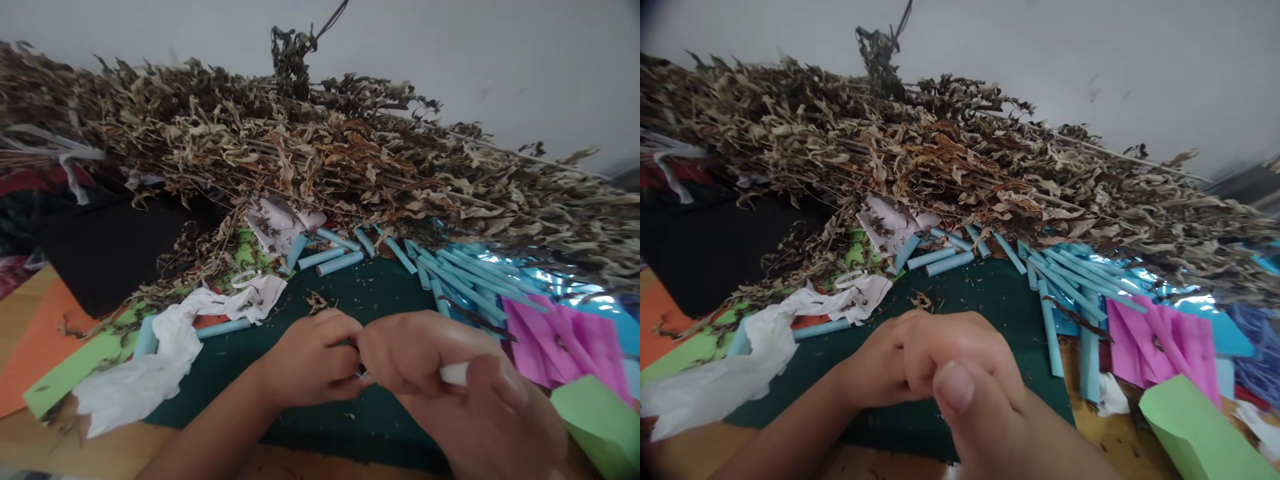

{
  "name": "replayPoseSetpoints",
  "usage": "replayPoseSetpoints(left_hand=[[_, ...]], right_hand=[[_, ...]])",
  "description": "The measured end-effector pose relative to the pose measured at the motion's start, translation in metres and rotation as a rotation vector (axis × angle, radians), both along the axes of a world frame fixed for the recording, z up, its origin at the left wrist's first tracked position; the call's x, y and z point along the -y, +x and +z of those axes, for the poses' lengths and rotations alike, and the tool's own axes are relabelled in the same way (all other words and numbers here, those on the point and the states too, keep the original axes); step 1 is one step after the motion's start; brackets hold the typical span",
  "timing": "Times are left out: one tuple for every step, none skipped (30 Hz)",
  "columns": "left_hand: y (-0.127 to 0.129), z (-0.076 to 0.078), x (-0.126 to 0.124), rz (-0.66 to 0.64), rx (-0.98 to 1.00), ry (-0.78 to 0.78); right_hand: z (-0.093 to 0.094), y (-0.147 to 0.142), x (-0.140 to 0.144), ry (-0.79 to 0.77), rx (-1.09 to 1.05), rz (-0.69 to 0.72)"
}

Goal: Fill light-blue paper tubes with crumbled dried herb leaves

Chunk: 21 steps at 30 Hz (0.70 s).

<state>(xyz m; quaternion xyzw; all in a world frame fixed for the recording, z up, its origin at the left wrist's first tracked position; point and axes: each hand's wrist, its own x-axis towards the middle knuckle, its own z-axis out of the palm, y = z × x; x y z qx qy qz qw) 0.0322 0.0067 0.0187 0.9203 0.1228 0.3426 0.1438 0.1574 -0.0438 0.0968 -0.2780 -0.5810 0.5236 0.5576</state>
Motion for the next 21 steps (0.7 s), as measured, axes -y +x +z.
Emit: replayPoseSetpoints(left_hand=[[0.0,0.0,0.001,0.002,-0.001,-0.007],[0.0,-0.001,0.001,0.005,0.0,-0.009],[-0.001,-0.001,0.001,0.008,0.005,-0.007],[-0.002,0.0,0.001,0.008,0.011,-0.006],[-0.003,0.0,0.001,0.005,0.012,-0.014],[-0.004,0.002,0.001,-0.003,0.003,-0.031],[-0.006,0.003,0.0,-0.016,-0.012,-0.054],[-0.007,0.005,-0.001,-0.031,-0.031,-0.076],[-0.008,0.007,-0.002,-0.043,-0.05,-0.097],[-0.009,0.008,-0.002,-0.053,-0.068,-0.115],[-0.009,0.01,-0.003,-0.062,-0.085,-0.129],[-0.009,0.011,-0.003,-0.069,-0.099,-0.141],[-0.009,0.011,-0.004,-0.074,-0.113,-0.15],[-0.009,0.011,-0.004,-0.08,-0.124,-0.157],[-0.008,0.011,-0.004,-0.085,-0.132,-0.162],[-0.008,0.011,-0.004,-0.091,-0.134,-0.167],[-0.007,0.01,-0.005,-0.096,-0.133,-0.174],[-0.007,0.009,-0.005,-0.1,-0.132,-0.185],[-0.007,0.009,-0.005,-0.102,-0.128,-0.195],[-0.007,0.008,-0.005,-0.101,-0.122,-0.203],[-0.007,0.008,-0.006,-0.095,-0.115,-0.208]], right_hand=[[0.0,-0.001,0.0,0.006,0.001,-0.008],[0.0,-0.001,-0.001,0.008,-0.002,-0.024],[0.0,-0.001,-0.002,0.002,0.001,-0.042],[0.0,-0.001,-0.003,0.003,0.005,-0.052],[-0.001,0.0,-0.004,0.002,0.006,-0.047],[-0.001,0.0,-0.005,-0.004,-0.008,-0.04],[-0.001,0.001,-0.006,-0.018,-0.031,-0.03],[-0.002,0.001,-0.007,-0.033,-0.059,-0.023],[-0.002,0.001,-0.007,-0.044,-0.087,-0.017],[-0.002,0.002,-0.008,-0.053,-0.108,-0.016],[-0.002,0.002,-0.008,-0.056,-0.118,-0.014],[-0.001,0.003,-0.007,-0.056,-0.125,-0.017],[0.001,0.004,-0.007,-0.059,-0.136,-0.025],[0.004,0.005,-0.006,-0.066,-0.155,-0.039],[0.007,0.006,-0.005,-0.083,-0.178,-0.052],[0.01,0.007,-0.003,-0.101,-0.203,-0.062],[0.013,0.007,-0.002,-0.119,-0.222,-0.066],[0.015,0.007,-0.001,-0.134,-0.233,-0.069],[0.016,0.007,0.0,-0.141,-0.235,-0.064],[0.016,0.006,0.0,-0.141,-0.234,-0.058],[0.015,0.006,0.0,-0.14,-0.232,-0.054]])
